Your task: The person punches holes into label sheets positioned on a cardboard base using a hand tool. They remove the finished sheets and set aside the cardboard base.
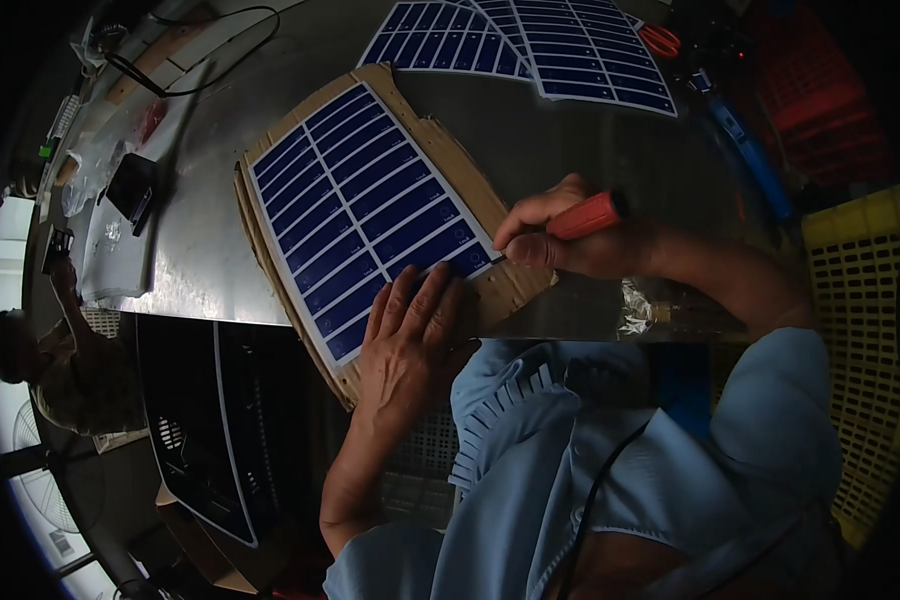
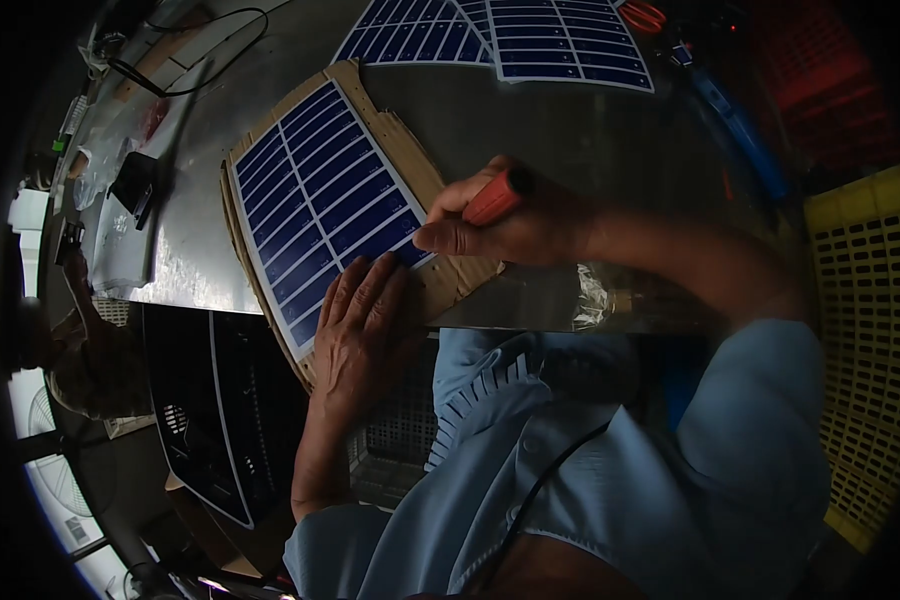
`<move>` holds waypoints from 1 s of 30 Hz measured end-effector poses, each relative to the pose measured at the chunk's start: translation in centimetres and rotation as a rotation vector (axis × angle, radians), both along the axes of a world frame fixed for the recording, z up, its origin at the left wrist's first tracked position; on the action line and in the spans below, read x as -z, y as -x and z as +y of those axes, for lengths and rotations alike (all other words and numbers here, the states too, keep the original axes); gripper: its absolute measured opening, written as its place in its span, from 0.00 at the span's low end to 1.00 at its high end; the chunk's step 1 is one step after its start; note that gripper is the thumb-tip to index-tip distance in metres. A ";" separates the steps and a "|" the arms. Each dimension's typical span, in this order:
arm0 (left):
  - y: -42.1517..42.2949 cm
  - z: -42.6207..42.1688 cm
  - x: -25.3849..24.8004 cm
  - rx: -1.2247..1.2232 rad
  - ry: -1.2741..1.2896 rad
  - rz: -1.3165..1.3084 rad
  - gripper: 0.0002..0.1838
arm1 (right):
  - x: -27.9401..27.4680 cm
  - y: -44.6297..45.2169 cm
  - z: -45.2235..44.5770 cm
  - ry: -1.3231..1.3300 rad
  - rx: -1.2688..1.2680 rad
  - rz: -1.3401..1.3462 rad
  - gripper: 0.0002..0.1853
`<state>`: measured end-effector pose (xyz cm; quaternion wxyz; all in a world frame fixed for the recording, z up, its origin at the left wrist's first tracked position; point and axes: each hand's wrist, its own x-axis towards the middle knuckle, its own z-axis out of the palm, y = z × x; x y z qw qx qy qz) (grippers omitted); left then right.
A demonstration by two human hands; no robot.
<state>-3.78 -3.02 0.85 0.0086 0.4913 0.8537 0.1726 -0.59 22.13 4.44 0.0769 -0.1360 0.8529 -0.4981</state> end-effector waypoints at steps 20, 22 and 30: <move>-0.2 0.8 -0.1 -0.051 0.071 0.027 0.39 | 2.8 0.1 -0.4 0.007 0.003 0.289 0.06; -0.2 0.7 0.0 -0.037 0.077 0.043 0.39 | 2.6 0.3 -0.8 0.003 0.001 0.301 0.06; 0.0 1.2 0.5 -0.007 0.073 0.086 0.37 | 1.6 1.6 -1.5 -0.171 -0.117 0.290 0.05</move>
